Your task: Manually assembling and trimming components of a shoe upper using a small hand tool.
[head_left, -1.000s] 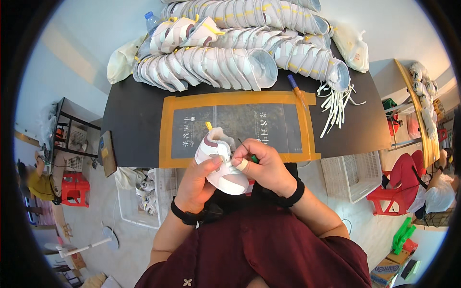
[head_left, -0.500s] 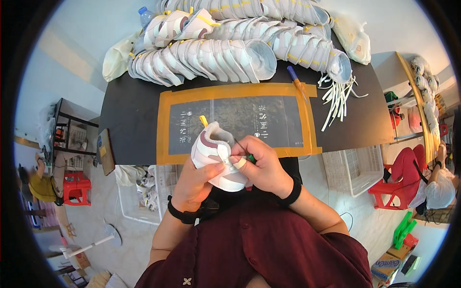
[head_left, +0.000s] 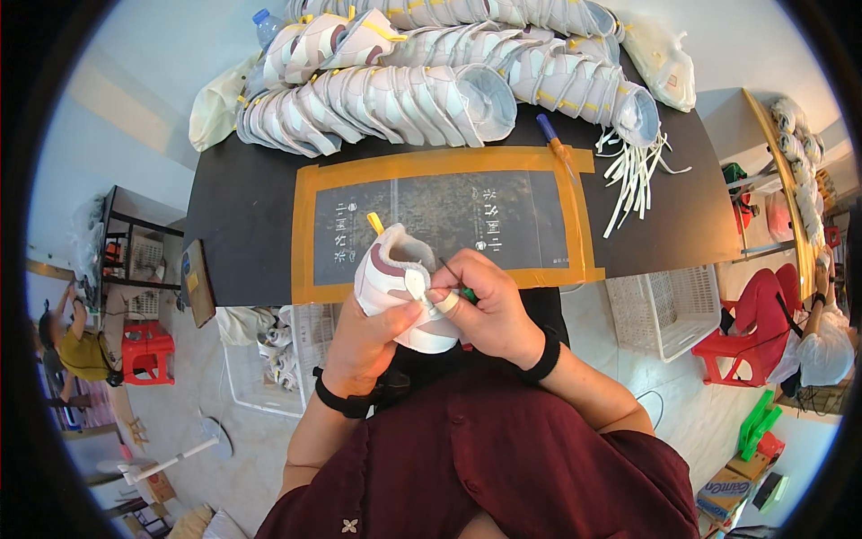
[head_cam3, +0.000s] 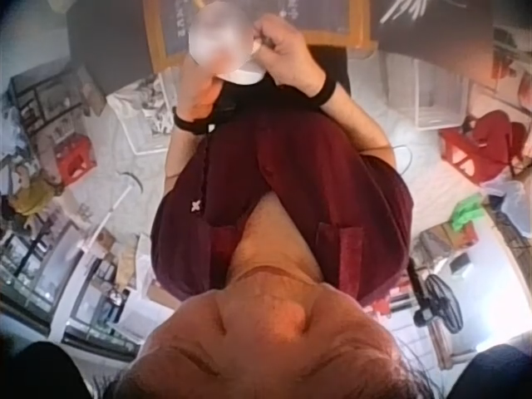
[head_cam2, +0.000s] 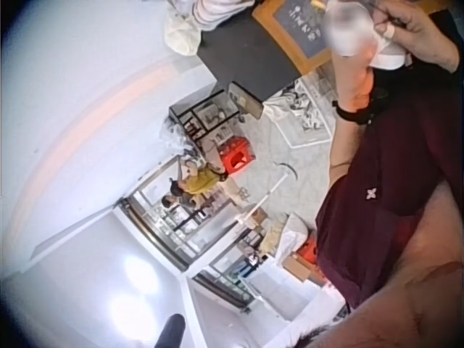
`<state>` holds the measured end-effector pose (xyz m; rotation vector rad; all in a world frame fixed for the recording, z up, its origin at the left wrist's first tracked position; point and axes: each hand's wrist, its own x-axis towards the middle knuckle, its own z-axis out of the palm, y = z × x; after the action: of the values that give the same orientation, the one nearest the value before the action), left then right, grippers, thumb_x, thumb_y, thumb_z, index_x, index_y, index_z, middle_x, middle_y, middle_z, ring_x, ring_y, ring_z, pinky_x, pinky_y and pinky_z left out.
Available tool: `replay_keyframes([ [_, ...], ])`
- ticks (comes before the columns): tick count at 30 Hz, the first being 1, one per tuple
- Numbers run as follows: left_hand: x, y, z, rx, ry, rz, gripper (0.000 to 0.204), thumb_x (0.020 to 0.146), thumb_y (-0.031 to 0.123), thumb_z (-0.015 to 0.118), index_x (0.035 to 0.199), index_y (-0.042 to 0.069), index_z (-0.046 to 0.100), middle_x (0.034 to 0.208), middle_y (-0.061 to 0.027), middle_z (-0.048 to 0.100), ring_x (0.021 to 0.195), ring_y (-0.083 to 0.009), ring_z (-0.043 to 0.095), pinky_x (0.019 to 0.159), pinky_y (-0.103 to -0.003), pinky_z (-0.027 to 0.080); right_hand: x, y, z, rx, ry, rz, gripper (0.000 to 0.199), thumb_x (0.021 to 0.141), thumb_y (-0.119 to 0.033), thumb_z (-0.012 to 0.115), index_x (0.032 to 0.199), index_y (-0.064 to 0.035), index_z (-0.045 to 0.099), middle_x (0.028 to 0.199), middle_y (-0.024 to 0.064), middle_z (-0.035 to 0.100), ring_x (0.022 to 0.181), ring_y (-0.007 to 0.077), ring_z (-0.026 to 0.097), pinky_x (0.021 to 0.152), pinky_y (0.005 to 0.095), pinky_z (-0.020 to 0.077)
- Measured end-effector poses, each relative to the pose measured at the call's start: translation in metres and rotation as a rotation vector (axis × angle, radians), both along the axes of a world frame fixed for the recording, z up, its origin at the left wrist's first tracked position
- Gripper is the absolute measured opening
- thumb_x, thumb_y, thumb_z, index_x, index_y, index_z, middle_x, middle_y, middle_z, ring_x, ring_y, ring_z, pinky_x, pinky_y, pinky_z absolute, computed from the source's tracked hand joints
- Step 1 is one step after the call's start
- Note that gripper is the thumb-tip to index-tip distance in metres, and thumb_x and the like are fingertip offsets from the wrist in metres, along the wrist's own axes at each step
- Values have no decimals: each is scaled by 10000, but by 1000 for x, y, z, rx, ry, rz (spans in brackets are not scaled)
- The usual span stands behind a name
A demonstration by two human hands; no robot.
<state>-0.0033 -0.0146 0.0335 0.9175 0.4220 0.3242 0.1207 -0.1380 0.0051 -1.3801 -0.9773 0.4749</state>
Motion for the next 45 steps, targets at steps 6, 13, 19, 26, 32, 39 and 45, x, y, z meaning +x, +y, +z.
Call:
replay_keyframes([
  [6,-5,1,-10,93,65,59,619,794,1,702,1367,25,469,1178,-44,608,1071,-132,593,936,-301,482,-1,2,-4,2,15,11,96,865,-78,692,898,-37,612,845,66,566,807,211,567,730,304,462],
  [13,-3,-3,-15,184,24,171,568,810,1,679,1343,11,483,1144,-50,621,1033,-134,605,917,-304,487,-1,7,-2,-27,-53,-12,101,901,-91,644,963,-45,580,859,83,567,822,244,583,736,331,474],
  [19,8,8,-12,291,-39,265,480,818,1,677,1277,2,537,1121,-52,638,1004,-126,607,895,-283,479,1,-5,22,-101,-77,-85,134,953,-120,544,1062,-51,506,906,162,588,845,371,624,731,395,497],
  [26,12,9,-11,412,23,277,315,835,26,680,1145,3,625,1040,-29,662,935,-109,605,828,-261,477,-4,0,21,-197,-43,33,60,988,-101,527,1016,-50,545,762,38,567,508,101,543,481,263,438],
  [32,11,12,-16,407,8,285,320,838,6,663,1155,1,620,1057,-30,657,939,-95,598,817,-250,476,-5,8,11,-89,-98,-25,62,986,-98,532,1009,-47,558,770,35,576,512,95,531,494,261,434],
  [39,8,12,-20,386,10,285,323,834,20,672,1153,6,621,1063,-24,649,927,-87,593,801,-242,474,-6,5,19,-186,19,13,54,980,-92,541,978,-45,566,774,31,573,646,119,584,572,283,460],
  [45,12,16,-21,478,40,229,298,859,17,668,1155,9,633,1053,-18,656,923,-85,598,791,-249,480,2,9,13,-156,-370,-71,41,915,-49,561,956,-56,563,770,116,599,665,276,644,585,357,492],
])
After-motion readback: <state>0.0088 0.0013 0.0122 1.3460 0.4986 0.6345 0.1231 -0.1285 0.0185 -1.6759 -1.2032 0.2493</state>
